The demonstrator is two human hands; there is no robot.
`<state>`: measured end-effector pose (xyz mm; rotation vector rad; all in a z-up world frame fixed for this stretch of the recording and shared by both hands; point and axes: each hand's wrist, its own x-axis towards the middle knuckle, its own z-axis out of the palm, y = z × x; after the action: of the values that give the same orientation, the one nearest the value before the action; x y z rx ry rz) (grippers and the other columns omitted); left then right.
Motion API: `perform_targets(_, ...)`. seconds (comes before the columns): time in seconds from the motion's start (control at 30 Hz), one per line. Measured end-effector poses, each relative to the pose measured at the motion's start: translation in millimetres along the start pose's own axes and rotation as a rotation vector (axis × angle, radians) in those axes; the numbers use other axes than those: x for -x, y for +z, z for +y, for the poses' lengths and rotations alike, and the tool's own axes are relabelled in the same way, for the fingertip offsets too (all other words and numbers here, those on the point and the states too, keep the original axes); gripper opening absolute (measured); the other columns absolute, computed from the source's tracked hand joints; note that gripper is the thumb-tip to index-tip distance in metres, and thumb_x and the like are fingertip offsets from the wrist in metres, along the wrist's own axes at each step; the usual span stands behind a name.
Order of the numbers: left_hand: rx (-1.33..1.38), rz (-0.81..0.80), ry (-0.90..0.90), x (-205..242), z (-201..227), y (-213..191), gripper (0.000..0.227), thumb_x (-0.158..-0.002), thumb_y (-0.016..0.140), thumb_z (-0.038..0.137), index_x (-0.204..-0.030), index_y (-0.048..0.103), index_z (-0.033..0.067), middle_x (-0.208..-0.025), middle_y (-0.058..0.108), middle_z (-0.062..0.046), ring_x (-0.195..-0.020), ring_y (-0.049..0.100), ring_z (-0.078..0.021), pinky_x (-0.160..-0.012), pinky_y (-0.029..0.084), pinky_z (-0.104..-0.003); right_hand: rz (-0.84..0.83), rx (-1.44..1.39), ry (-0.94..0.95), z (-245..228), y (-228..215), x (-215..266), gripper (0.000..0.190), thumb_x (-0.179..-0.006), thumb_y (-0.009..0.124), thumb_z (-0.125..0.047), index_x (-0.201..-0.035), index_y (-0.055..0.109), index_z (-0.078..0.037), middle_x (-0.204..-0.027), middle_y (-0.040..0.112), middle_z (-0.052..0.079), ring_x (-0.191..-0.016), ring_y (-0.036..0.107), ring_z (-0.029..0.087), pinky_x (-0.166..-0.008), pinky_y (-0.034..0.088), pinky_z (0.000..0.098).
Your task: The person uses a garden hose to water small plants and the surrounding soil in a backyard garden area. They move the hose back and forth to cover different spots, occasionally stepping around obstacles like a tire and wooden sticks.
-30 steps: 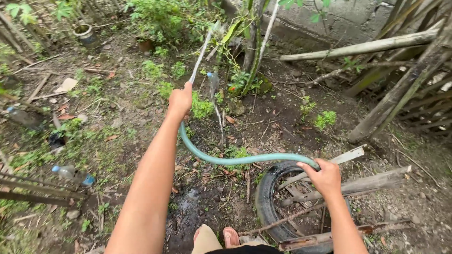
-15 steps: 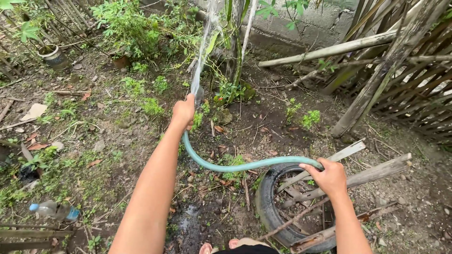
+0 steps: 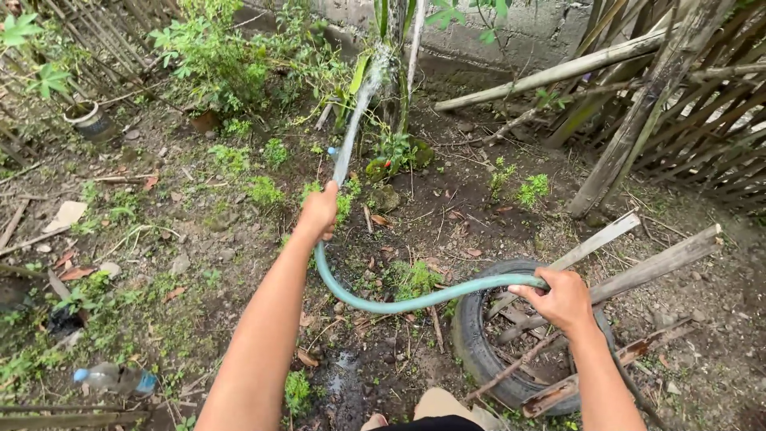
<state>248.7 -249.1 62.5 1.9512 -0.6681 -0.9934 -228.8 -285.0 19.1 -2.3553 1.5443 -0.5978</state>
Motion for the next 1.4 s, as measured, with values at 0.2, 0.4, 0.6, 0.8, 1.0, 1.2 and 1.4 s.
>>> perform_targets(0.2,0.046,-0.009,0.044,4,5,-5,0.054,-0.106,0.031,0.045,-0.072,0.053,0.0086,-0.05,0.044,-0.002,-0.032,0.037,-0.0108,-0.03,0.038,-0.027,-0.015,0.001,0.026,14,6,-11,0.043,-0.076,0.069,-0.058,-0.063,0.058,-0.018,-0.053,0.055,0.01,-0.059,0.061,0.034,-0.063,0.051,0.04)
perform_targets(0.4,0.079,0.019,0.047,-5,0,-7,0.056,-0.104,0.033,0.046,-0.071,0.053,0.006,-0.053,0.047,-0.009,-0.035,0.041,-0.0152,-0.031,0.038,-0.031,0.028,-0.041,0.21,-2,8,-17,0.064,-0.097,0.049,-0.055,-0.057,0.058,-0.005,-0.056,0.057,0.022,-0.069,0.062,0.045,-0.068,0.048,0.0485)
perform_targets(0.6,0.112,0.045,0.039,-11,-2,-11,0.055,-0.102,0.034,0.046,-0.074,0.055,0.0031,-0.057,0.047,-0.012,-0.038,0.043,-0.0164,-0.032,0.04,-0.033,0.042,-0.055,0.328,37,52,-45,0.062,-0.093,0.049,-0.055,-0.052,0.06,-0.01,-0.052,0.057,0.015,-0.062,0.063,0.038,-0.063,0.046,0.0442)
perform_targets(0.8,0.071,0.068,0.055,-30,-3,-3,0.053,-0.099,0.039,0.045,-0.069,0.055,0.0044,-0.054,0.05,-0.012,-0.034,0.043,-0.0175,-0.031,0.038,-0.037,0.022,-0.107,0.307,13,25,-51,0.058,-0.094,0.048,-0.041,-0.052,0.063,-0.005,-0.055,0.059,0.02,-0.063,0.063,0.041,-0.064,0.044,0.0472)
perform_targets(1.0,0.149,0.054,0.079,-2,10,-9,0.055,-0.103,0.034,0.042,-0.065,0.052,0.0069,-0.05,0.043,-0.008,-0.033,0.037,-0.0146,-0.031,0.035,-0.031,0.005,-0.064,0.323,-24,-19,-47,0.056,-0.091,0.05,-0.049,-0.067,0.073,-0.004,-0.071,0.066,0.026,-0.084,0.066,0.051,-0.073,0.048,0.0531)
perform_targets(1.2,0.17,0.093,0.082,-22,-2,-7,0.054,-0.103,0.033,0.04,-0.075,0.055,0.0003,-0.055,0.05,-0.015,-0.035,0.044,-0.0173,-0.031,0.041,-0.035,0.018,-0.08,0.338,-24,-18,-45,0.054,-0.091,0.052,-0.045,-0.066,0.071,-0.001,-0.07,0.066,0.028,-0.082,0.065,0.052,-0.072,0.047,0.0537)
perform_targets(1.4,0.196,0.129,0.085,-25,-1,-13,0.053,-0.101,0.036,0.042,-0.078,0.055,-0.0013,-0.055,0.051,-0.017,-0.036,0.048,-0.0204,-0.031,0.042,-0.038,0.015,-0.091,0.341,-9,-2,-49,0.055,-0.093,0.053,-0.045,-0.068,0.073,-0.001,-0.072,0.067,0.027,-0.084,0.066,0.051,-0.071,0.047,0.0533)
